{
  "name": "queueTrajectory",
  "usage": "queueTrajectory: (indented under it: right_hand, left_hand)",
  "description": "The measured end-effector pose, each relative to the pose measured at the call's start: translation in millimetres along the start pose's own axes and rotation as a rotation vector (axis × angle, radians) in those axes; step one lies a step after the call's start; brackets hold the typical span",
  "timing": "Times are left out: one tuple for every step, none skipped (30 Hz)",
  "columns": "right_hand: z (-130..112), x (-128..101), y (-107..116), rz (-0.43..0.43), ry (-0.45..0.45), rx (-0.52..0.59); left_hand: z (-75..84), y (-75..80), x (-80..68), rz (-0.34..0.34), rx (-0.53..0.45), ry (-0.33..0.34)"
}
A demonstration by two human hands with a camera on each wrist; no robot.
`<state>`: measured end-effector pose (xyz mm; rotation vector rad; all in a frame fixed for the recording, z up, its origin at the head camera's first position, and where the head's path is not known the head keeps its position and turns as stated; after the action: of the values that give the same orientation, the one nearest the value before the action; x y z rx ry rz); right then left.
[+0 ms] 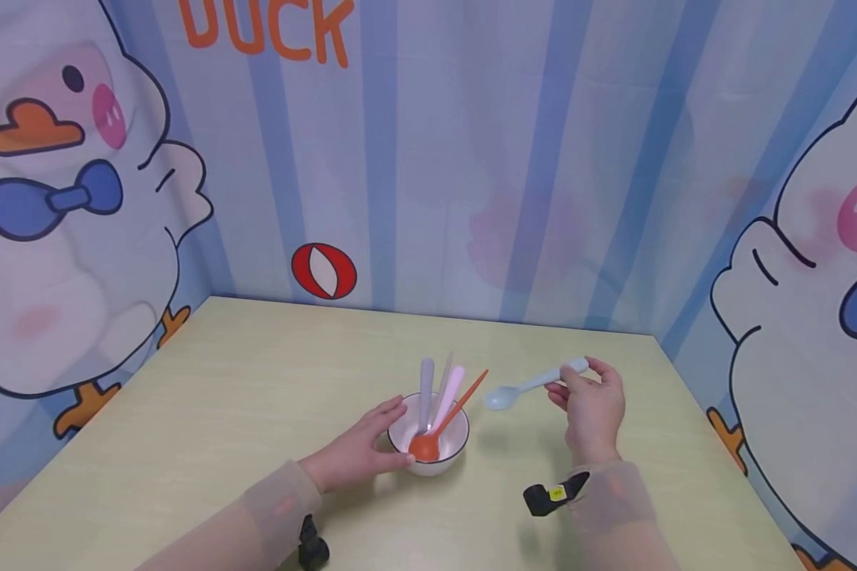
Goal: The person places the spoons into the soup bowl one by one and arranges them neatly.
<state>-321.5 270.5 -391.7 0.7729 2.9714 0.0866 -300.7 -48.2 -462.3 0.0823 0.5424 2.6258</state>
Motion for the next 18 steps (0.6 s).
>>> queueTrajectory:
  right_hand:
    - [-0.1,-0.6,-1.8,-0.004,0.005,-0.007]
    - [-0.1,-1.3,-3.6,-0.009,0.007,-0.008]
    - [-0.1,-2.1,-5.4,-0.011,0.008,-0.017]
    - [0.2,-2.7,-7.2,-0.014,0.008,-0.019]
    - [0.6,-3.3,-8.9,-0.016,0.007,-0.023]
    - [1.2,-4.0,-10.6,-0.019,0.002,-0.021]
    - [1.7,-4.9,-12.3,-0.022,0.0,-0.024]
    - [2.3,-5.5,-13.9,-0.025,-0.001,-0.025]
    - [2.8,-6.0,-15.5,-0.026,0.0,-0.027]
    - [3.5,-6.5,-17.0,-0.028,-0.002,-0.024]
    - [3.9,-7.1,-18.6,-0.031,0.0,-0.026]
    - [4.4,-7.6,-20.1,-0.035,0.002,-0.027]
    - [4.9,-8.1,-21.6,-0.04,0.006,-0.029]
    - [5.4,-8.5,-23.1,-0.043,0.005,-0.03]
    - [6.2,-8.8,-24.6,-0.047,0.007,-0.031]
    - [7.1,-9.2,-26.1,-0.052,0.008,-0.034]
    - [7.9,-9.7,-27.5,-0.057,0.009,-0.039]
    - [8.7,-10.3,-28.9,-0.062,0.009,-0.041]
  left_hand:
    - [-0.1,0.0,0.1,0.0,0.002,-0.003]
    - [-0.5,0.2,0.3,0.0,0.003,-0.005]
    - [-0.9,0.3,0.4,-0.001,0.005,-0.007]
    - [-1.0,0.4,0.4,-0.001,0.006,-0.011]
    - [-1.2,0.6,0.4,-0.001,0.008,-0.015]
    - [-1.4,0.8,0.3,-0.001,0.01,-0.019]
    - [-1.6,0.9,0.2,-0.001,0.011,-0.021]
    - [-1.9,1.0,0.2,-0.002,0.012,-0.023]
    - [-2.0,1.0,0.1,-0.003,0.012,-0.025]
    - [-2.0,1.0,0.0,-0.003,0.011,-0.026]
    - [-2.0,1.0,-0.1,-0.004,0.012,-0.028]
    - [-1.9,1.0,-0.1,-0.003,0.013,-0.029]
    - [-1.9,1.0,-0.2,-0.003,0.016,-0.03]
    - [-1.8,0.9,-0.2,-0.002,0.019,-0.032]
    - [-1.7,1.0,-0.3,-0.001,0.022,-0.033]
    - [-1.5,0.9,-0.3,0.0,0.025,-0.034]
    - [-1.3,0.9,-0.4,0.0,0.028,-0.035]
    - [-0.9,0.9,-0.5,0.0,0.029,-0.036]
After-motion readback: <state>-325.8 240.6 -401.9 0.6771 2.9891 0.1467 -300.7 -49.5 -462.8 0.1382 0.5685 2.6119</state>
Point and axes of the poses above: each hand's wrist, its own x-axis towards the middle knuckle, its own y-axis out of the back of the hand, z = x × y, the point moved 4 cm from there along x, towards the middle knuckle, and after that the axes turned 15 degrees about -x, right-handed, at the moved point
